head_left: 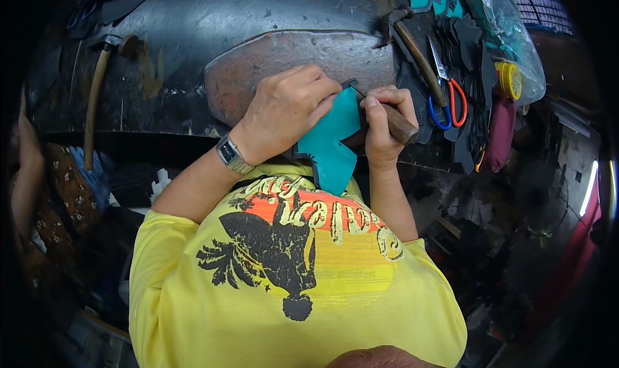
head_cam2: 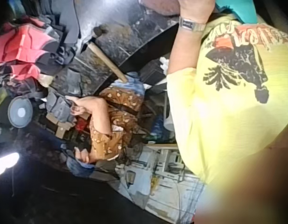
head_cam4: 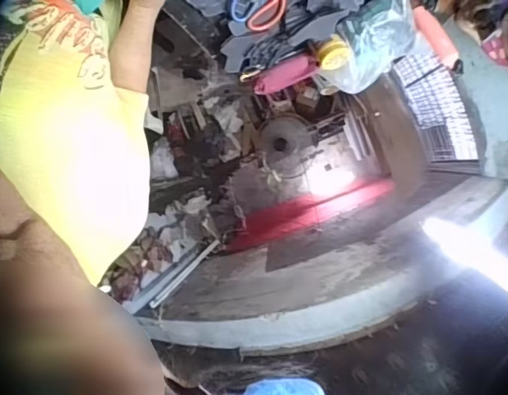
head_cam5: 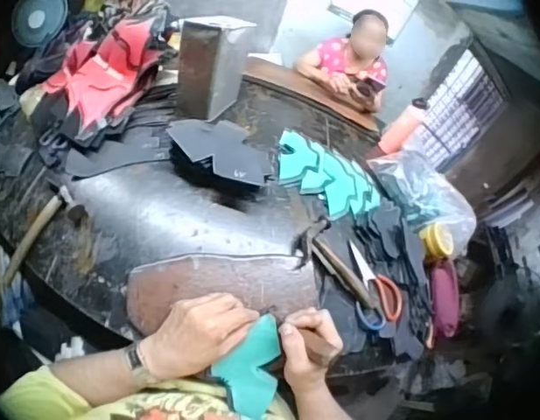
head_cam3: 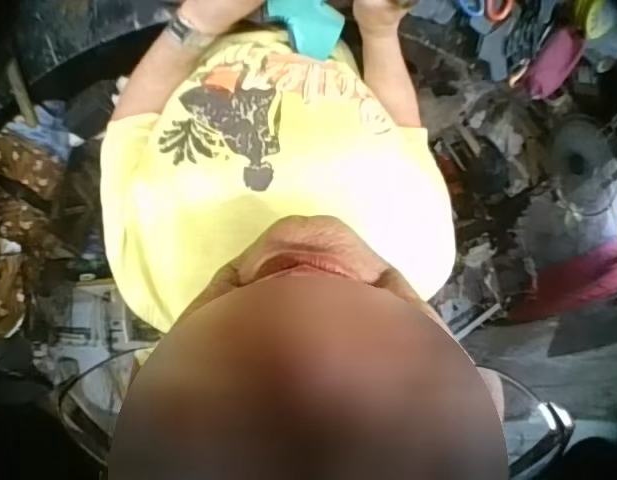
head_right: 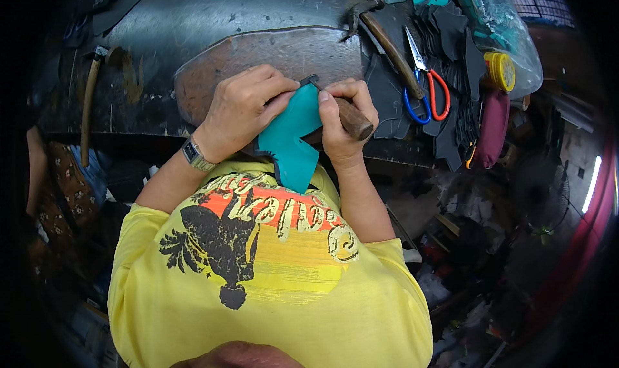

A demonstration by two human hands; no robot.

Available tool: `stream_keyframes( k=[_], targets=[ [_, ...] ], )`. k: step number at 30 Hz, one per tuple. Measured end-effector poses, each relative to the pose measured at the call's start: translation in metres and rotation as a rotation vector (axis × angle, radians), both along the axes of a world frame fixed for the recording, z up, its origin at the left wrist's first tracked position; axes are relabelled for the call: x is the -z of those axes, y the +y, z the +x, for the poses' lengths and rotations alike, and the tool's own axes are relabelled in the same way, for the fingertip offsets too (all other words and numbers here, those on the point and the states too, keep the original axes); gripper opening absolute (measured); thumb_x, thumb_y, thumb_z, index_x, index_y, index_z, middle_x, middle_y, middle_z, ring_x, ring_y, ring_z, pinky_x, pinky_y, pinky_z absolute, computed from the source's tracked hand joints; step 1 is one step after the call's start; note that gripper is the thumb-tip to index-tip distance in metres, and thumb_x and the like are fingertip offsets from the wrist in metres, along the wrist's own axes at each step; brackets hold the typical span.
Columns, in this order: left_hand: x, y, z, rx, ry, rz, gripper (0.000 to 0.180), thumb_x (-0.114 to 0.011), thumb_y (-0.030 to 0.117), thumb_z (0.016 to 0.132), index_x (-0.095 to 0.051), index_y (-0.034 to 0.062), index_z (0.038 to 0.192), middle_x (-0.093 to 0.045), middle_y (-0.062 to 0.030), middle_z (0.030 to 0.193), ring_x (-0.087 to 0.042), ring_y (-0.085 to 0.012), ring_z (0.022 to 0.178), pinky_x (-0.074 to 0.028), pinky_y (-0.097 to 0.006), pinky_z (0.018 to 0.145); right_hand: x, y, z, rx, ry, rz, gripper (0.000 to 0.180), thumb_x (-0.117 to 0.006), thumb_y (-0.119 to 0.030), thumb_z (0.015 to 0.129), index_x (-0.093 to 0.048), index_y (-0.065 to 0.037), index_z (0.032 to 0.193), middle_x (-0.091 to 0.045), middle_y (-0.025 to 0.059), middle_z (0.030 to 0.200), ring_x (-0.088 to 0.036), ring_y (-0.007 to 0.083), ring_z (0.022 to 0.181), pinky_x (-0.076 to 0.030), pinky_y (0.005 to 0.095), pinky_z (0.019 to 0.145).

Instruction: The person uses a hammer and a pointed tool to mark and shape a teal rubber piece, then uses scissors to trim a black rubber piece. The person repeatedly marks, hammers, and trims the rubber pieces on a cluttered workbench.

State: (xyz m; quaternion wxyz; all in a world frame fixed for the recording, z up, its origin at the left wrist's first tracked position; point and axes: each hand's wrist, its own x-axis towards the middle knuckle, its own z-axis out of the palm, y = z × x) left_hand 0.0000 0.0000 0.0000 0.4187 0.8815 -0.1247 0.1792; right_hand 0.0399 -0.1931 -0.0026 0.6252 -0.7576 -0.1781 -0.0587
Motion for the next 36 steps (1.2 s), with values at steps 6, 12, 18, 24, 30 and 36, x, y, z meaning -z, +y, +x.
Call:
stream_keyframes(
  k=[6,12,18,24,30,36],
  targets=[
    [0.000,0.004,-0.001,0.008,0.012,0.012,0.014,-0.074,0.009,0.085,-0.073,0.0055,0.099,-0.068,-0.0092,0.089,-0.070,-0.0288,0.082,-0.057,-0.038,0.072,0.003,0.007,-0.004,-0.002,-0.050,-0.009,0.009,-0.068,-0.002,0.086,-0.059,-0.001,0.087,-0.065,0.0082,0.079,-0.059,0.0144,0.069,-0.048,0.0284,0.067],
    [0.001,0.003,-0.001,0.005,-0.001,0.011,0.014,-0.075,0.009,0.085,-0.072,0.0049,0.098,-0.068,-0.0093,0.089,-0.070,-0.0289,0.082,-0.057,-0.038,0.072,0.001,0.005,-0.001,-0.030,-0.032,-0.007,0.008,-0.068,-0.002,0.086,-0.060,-0.001,0.087,-0.065,0.0091,0.078,-0.061,0.0156,0.068,-0.049,0.0294,0.067],
    [0.001,0.004,0.000,-0.002,0.004,0.005,0.013,-0.075,0.009,0.085,-0.072,0.0048,0.097,-0.068,-0.0093,0.088,-0.069,-0.0288,0.082,-0.057,-0.038,0.071,0.001,0.008,-0.003,-0.046,-0.111,-0.065,0.008,-0.068,-0.003,0.085,-0.061,-0.001,0.087,-0.066,0.0095,0.078,-0.063,0.0159,0.070,-0.050,0.0292,0.067],
    [0.001,0.003,0.000,-0.011,-0.006,0.007,0.014,-0.076,0.009,0.084,-0.072,0.0049,0.096,-0.068,-0.0095,0.088,-0.069,-0.0290,0.081,-0.056,-0.038,0.070,0.002,0.007,-0.001,-0.075,-0.082,0.006,0.008,-0.068,-0.001,0.084,-0.061,0.000,0.087,-0.065,0.0091,0.076,-0.062,0.0156,0.066,-0.049,0.0284,0.064],
    [-0.001,0.008,-0.005,-0.006,0.058,-0.036,0.015,-0.076,0.009,0.084,-0.073,0.0050,0.098,-0.069,-0.0100,0.087,-0.069,-0.0292,0.079,-0.056,-0.037,0.069,0.000,0.011,0.001,-0.111,-0.193,-0.076,0.008,-0.067,0.001,0.083,-0.060,0.000,0.085,-0.063,0.0089,0.073,-0.059,0.0159,0.061,-0.047,0.0285,0.060],
    [-0.001,0.009,-0.008,-0.011,0.050,-0.040,0.015,-0.076,0.009,0.084,-0.073,0.0051,0.098,-0.070,-0.0099,0.088,-0.070,-0.0289,0.080,-0.056,-0.037,0.069,0.001,0.010,-0.001,-0.097,-0.158,-0.046,0.008,-0.068,-0.002,0.084,-0.061,0.000,0.086,-0.064,0.0084,0.075,-0.059,0.0150,0.064,-0.048,0.0287,0.062]
  ],
)
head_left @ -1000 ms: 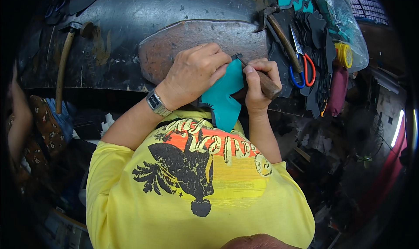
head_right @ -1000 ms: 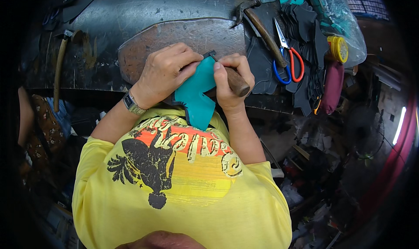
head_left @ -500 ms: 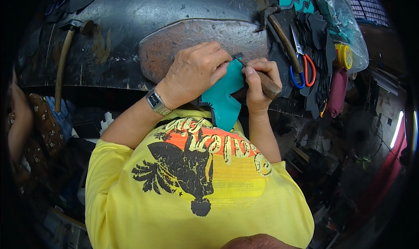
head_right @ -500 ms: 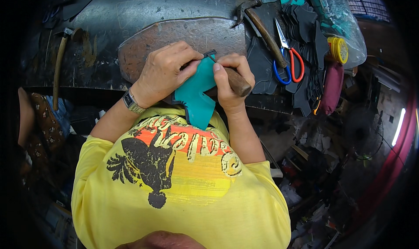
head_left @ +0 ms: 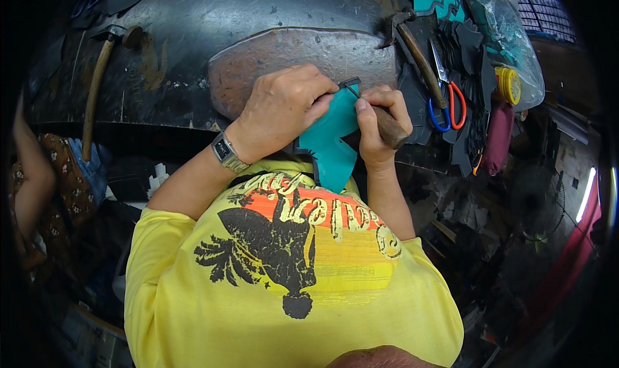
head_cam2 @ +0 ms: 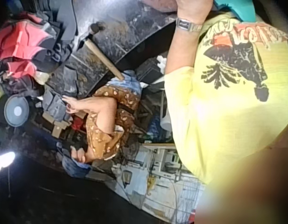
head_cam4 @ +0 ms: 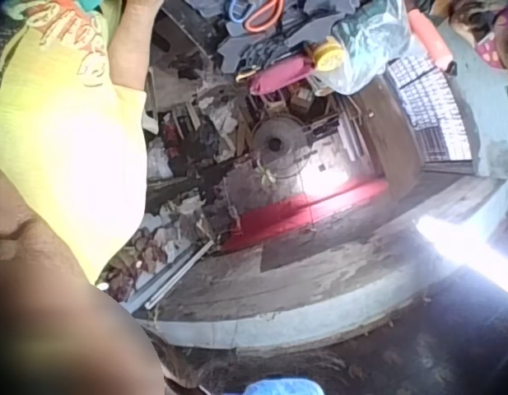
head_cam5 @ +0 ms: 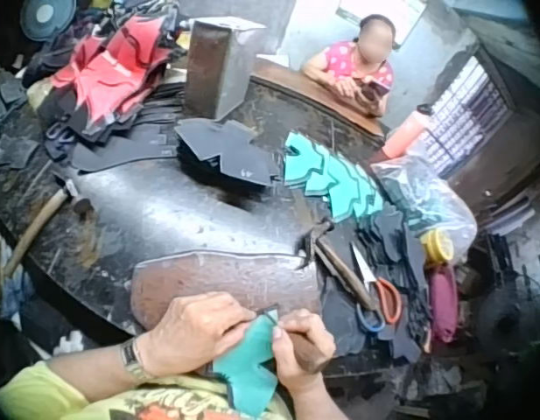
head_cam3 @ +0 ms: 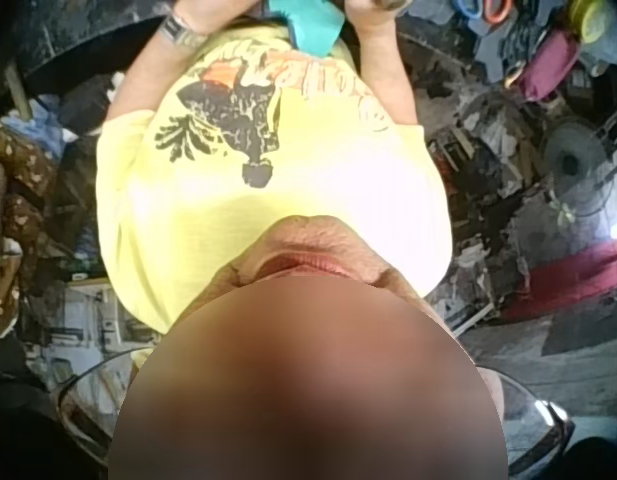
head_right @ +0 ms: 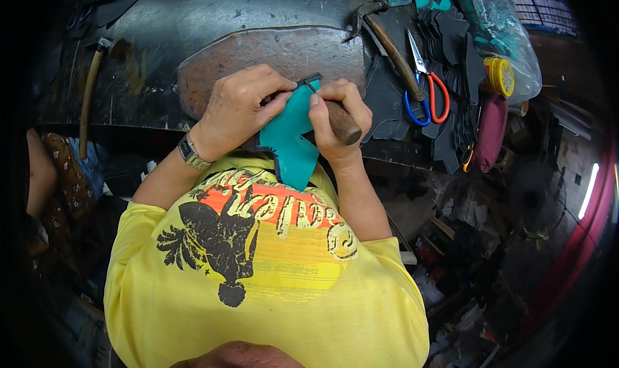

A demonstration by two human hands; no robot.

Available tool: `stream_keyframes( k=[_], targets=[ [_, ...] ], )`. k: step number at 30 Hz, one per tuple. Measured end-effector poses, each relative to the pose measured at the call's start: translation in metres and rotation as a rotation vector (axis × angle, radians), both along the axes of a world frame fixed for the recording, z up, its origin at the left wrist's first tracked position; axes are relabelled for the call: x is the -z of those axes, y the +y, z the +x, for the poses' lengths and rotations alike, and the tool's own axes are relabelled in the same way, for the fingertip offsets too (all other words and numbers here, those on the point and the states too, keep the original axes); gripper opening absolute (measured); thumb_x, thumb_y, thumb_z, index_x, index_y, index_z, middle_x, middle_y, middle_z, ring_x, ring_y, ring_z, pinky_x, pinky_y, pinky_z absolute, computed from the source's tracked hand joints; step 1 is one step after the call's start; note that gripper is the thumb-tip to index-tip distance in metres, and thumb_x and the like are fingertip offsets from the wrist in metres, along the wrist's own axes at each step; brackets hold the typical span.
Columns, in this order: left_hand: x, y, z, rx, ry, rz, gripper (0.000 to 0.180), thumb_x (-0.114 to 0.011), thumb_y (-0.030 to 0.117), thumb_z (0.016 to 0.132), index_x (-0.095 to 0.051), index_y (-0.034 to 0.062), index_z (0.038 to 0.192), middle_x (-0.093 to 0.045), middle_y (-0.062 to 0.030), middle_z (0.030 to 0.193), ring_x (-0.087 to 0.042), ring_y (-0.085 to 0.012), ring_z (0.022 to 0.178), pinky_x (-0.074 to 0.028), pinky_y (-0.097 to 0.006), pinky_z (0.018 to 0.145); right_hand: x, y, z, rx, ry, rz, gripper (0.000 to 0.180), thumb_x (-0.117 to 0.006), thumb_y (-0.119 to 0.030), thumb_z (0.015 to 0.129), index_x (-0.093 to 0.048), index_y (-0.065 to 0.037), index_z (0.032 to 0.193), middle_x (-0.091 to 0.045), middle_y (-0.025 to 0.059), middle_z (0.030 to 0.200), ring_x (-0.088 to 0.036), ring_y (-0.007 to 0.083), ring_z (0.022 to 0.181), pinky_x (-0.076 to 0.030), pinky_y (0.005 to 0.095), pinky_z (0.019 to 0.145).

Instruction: The person uses a hammer and a pointed tool to mark and shape a teal rubber piece, then uses scissors to trim a black rubber piece. The person repeatedly marks, hammers, and trims the rubber pieces on a cluttered workbench.

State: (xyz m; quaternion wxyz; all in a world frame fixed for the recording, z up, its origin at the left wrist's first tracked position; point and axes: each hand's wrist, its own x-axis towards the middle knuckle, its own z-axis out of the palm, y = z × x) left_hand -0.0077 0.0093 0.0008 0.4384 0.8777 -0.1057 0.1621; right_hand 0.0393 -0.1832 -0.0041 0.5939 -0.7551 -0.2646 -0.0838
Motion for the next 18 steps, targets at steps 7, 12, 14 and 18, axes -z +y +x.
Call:
stream_keyframes(
  k=[7,12,14,18],
  targets=[
    [-0.0011,0.0001,0.0005,0.003,-0.010,0.028,0.014,-0.075,0.008,0.084,-0.073,0.0049,0.098,-0.070,-0.0093,0.088,-0.070,-0.0284,0.080,-0.056,-0.037,0.070,0.0006,-0.0055,0.0006,-0.026,0.117,0.058,0.008,-0.069,-0.004,0.085,-0.062,-0.001,0.087,-0.066,0.0081,0.078,-0.061,0.0139,0.069,-0.048,0.0278,0.067],
    [-0.0014,-0.0006,0.0006,-0.002,-0.006,0.017,0.014,-0.075,0.008,0.084,-0.072,0.0049,0.097,-0.070,-0.0093,0.089,-0.070,-0.0282,0.080,-0.056,-0.037,0.070,-0.0006,-0.0047,0.0003,-0.021,0.128,0.046,0.009,-0.070,-0.005,0.085,-0.062,-0.001,0.088,-0.066,0.0078,0.079,-0.060,0.0133,0.070,-0.048,0.0273,0.068],
    [-0.0012,-0.0009,0.0006,-0.005,0.003,0.020,0.014,-0.076,0.008,0.084,-0.072,0.0049,0.097,-0.070,-0.0093,0.089,-0.070,-0.0281,0.081,-0.056,-0.037,0.070,-0.0012,-0.0047,0.0004,-0.014,0.126,0.060,0.009,-0.070,-0.005,0.085,-0.062,-0.001,0.088,-0.066,0.0074,0.079,-0.060,0.0130,0.070,-0.048,0.0272,0.067],
    [-0.0011,-0.0007,0.0011,-0.005,-0.001,0.031,0.014,-0.076,0.008,0.084,-0.072,0.0050,0.098,-0.069,-0.0095,0.089,-0.070,-0.0285,0.080,-0.056,-0.037,0.070,-0.0017,-0.0045,0.0000,0.000,0.151,0.044,0.010,-0.070,-0.005,0.085,-0.063,-0.001,0.089,-0.066,0.0070,0.079,-0.060,0.0128,0.069,-0.048,0.0270,0.067]
  ],
)
